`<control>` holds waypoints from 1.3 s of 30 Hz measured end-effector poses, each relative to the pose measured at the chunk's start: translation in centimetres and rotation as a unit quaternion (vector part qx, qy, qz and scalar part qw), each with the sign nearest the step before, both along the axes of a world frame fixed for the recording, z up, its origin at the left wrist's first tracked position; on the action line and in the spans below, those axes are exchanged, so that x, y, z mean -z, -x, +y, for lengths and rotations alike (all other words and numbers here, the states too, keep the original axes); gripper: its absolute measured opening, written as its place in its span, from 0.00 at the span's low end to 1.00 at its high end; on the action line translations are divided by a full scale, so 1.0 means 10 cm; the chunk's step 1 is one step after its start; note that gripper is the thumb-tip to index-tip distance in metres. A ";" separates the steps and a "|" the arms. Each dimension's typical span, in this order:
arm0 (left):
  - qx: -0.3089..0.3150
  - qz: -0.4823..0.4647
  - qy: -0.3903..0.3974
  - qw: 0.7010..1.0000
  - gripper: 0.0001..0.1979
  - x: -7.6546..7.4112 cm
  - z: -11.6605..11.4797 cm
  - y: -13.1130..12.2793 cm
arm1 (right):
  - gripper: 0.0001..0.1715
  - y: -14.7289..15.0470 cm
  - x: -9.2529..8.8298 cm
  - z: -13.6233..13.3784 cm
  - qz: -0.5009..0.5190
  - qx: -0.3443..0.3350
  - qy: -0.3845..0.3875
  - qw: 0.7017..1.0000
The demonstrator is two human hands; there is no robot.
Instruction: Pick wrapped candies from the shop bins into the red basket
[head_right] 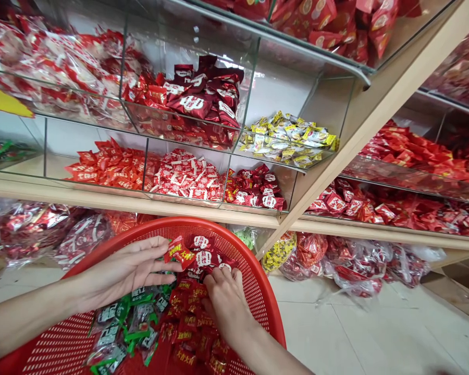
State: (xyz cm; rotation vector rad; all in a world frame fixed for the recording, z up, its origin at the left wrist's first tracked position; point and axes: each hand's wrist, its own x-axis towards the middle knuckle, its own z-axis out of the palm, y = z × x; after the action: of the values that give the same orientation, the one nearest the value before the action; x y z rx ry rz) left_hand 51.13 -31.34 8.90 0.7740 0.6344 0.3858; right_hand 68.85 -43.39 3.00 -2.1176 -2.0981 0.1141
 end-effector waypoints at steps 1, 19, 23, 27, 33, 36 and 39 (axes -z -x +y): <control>0.001 0.002 0.000 1.000 0.10 0.00 0.00 0.00 | 0.06 0.00 0.02 0.01 -0.004 -0.002 -0.004 1.000; 0.059 0.033 -0.032 0.997 0.10 0.11 -0.24 -0.17 | 0.13 0.10 -0.33 -0.07 0.143 -0.001 -0.141 0.980; 0.063 0.062 -0.056 0.995 0.10 0.04 -0.29 -0.25 | 0.06 0.09 -0.37 -0.04 0.210 0.026 -0.103 0.972; 0.090 0.067 -0.118 0.987 0.11 0.03 -0.29 -0.31 | 0.10 -0.02 -0.42 -0.06 0.240 0.032 -0.114 0.964; 0.094 0.081 -0.171 0.977 0.13 0.13 -0.24 -0.37 | 0.16 -0.34 -0.35 -0.27 0.162 0.052 -0.127 0.977; 0.091 0.092 -0.168 0.977 0.14 0.16 -0.20 -0.35 | 0.14 -0.49 -0.27 -0.43 0.090 0.058 -0.106 0.989; 0.094 0.109 -0.164 0.976 0.14 0.17 -0.18 -0.32 | 0.11 -0.54 -0.17 -0.58 0.007 0.075 -0.060 0.995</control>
State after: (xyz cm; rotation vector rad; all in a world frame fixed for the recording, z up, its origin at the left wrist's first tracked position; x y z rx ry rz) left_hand 54.36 -33.17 7.22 1.1938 0.7043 0.2354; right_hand 74.27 -49.15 4.67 -2.1847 -1.8799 -0.0153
